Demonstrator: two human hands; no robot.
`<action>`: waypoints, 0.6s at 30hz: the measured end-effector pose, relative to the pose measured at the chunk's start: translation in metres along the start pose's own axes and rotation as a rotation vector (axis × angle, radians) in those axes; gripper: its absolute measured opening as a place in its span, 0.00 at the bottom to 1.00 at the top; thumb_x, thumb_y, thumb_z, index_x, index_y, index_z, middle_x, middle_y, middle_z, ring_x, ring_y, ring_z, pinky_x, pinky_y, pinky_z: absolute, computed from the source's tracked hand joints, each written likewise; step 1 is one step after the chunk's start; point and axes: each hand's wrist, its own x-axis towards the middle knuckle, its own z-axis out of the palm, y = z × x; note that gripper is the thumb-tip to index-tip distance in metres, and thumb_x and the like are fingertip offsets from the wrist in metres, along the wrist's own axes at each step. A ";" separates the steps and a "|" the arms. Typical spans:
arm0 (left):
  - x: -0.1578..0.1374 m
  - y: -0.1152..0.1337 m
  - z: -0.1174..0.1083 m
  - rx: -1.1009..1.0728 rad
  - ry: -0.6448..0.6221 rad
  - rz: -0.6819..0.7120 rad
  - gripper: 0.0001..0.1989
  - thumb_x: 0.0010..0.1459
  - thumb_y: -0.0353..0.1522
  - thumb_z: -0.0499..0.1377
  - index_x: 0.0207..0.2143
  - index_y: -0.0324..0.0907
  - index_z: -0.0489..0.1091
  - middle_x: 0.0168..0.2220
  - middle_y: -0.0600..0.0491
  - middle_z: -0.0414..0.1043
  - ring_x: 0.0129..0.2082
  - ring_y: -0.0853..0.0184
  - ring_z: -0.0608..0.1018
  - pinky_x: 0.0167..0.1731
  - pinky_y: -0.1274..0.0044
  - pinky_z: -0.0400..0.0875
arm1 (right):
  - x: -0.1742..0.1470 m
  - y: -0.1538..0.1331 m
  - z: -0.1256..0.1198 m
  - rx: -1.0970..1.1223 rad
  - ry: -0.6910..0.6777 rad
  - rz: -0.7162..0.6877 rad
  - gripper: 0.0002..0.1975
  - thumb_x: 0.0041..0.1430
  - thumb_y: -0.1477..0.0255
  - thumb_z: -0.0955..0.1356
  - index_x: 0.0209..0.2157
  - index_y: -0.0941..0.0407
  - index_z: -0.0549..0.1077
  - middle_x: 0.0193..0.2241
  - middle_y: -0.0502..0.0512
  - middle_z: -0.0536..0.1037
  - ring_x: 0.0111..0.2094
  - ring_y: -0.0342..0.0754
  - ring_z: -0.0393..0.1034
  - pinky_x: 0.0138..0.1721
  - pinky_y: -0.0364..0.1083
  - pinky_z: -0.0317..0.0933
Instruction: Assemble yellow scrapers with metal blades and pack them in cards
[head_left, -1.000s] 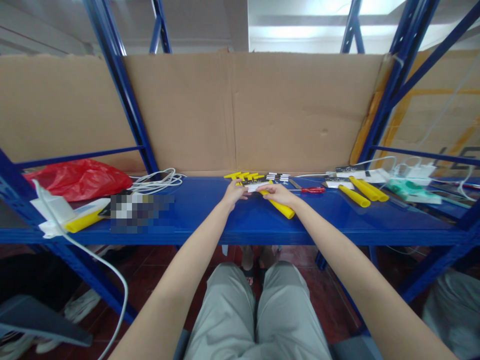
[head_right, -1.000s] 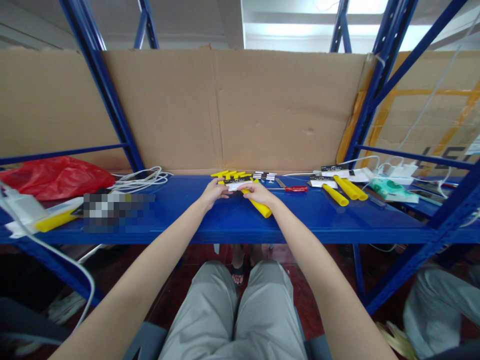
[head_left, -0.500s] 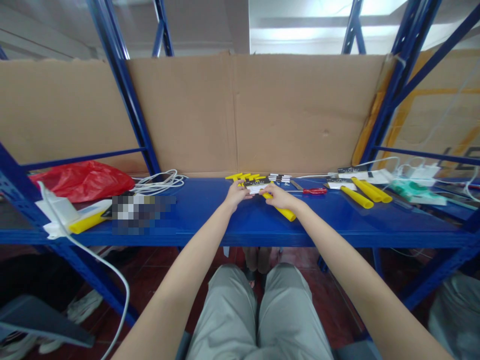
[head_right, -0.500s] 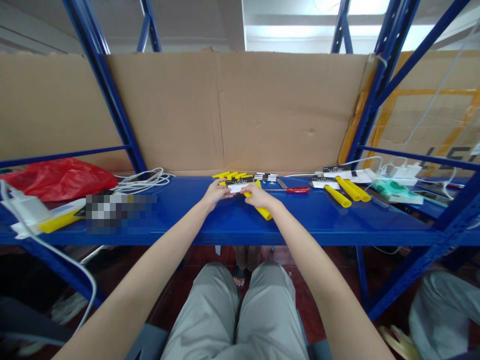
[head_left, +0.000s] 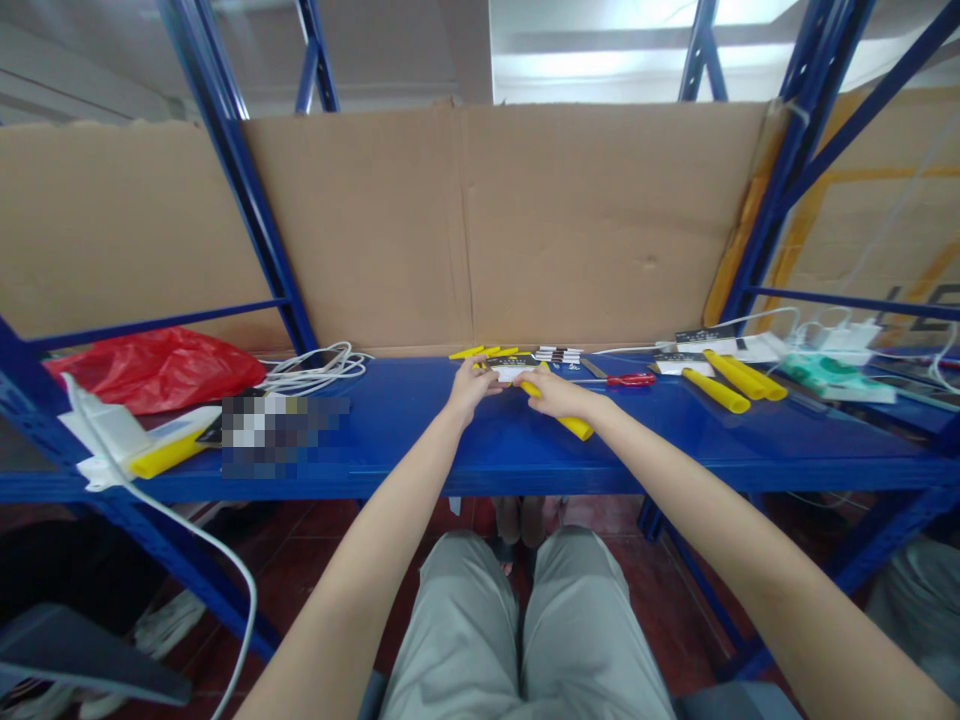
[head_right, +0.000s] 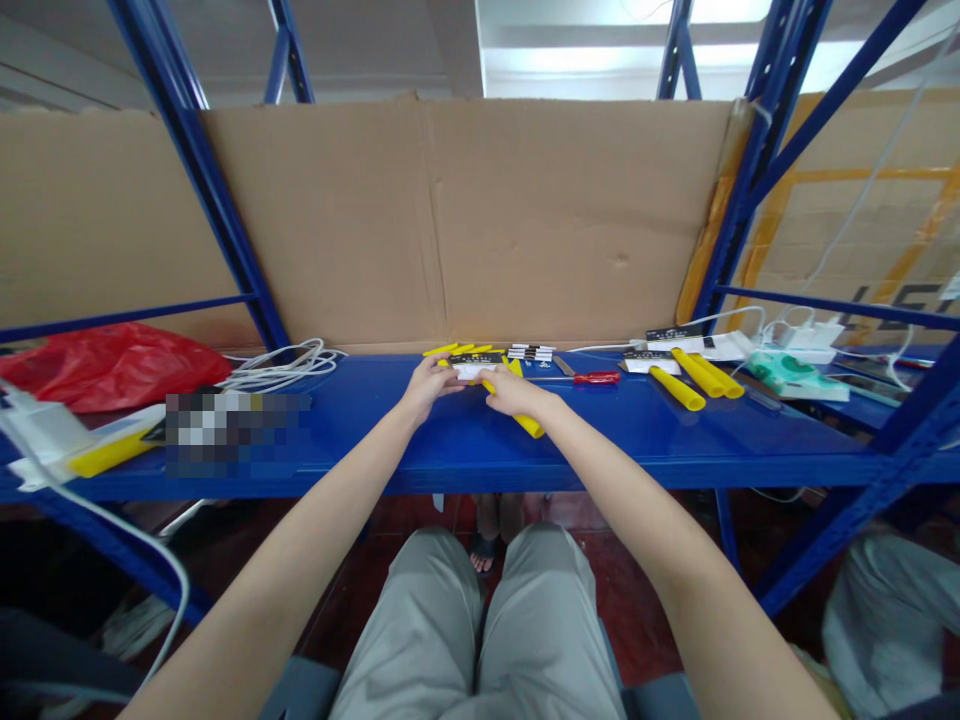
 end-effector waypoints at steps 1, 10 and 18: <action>0.000 0.000 0.000 0.007 -0.013 0.003 0.25 0.53 0.20 0.57 0.53 0.39 0.60 0.34 0.50 0.74 0.24 0.73 0.78 0.31 0.79 0.75 | 0.000 0.001 -0.002 0.017 -0.009 -0.014 0.21 0.48 0.80 0.65 0.45 0.54 0.70 0.40 0.57 0.68 0.37 0.48 0.67 0.44 0.48 0.60; 0.003 0.000 -0.002 0.024 0.009 0.026 0.33 0.53 0.25 0.58 0.60 0.42 0.49 0.43 0.46 0.73 0.25 0.72 0.78 0.22 0.83 0.69 | -0.004 0.050 -0.051 -0.017 -0.002 0.059 0.23 0.51 0.78 0.64 0.50 0.53 0.70 0.40 0.57 0.69 0.26 0.43 0.66 0.34 0.45 0.64; -0.002 0.002 0.000 0.072 -0.002 0.023 0.33 0.53 0.24 0.57 0.60 0.41 0.49 0.41 0.46 0.74 0.26 0.71 0.77 0.19 0.84 0.66 | -0.034 0.103 -0.147 -0.467 0.155 0.480 0.28 0.51 0.84 0.64 0.56 0.63 0.65 0.50 0.72 0.64 0.37 0.49 0.69 0.44 0.50 0.59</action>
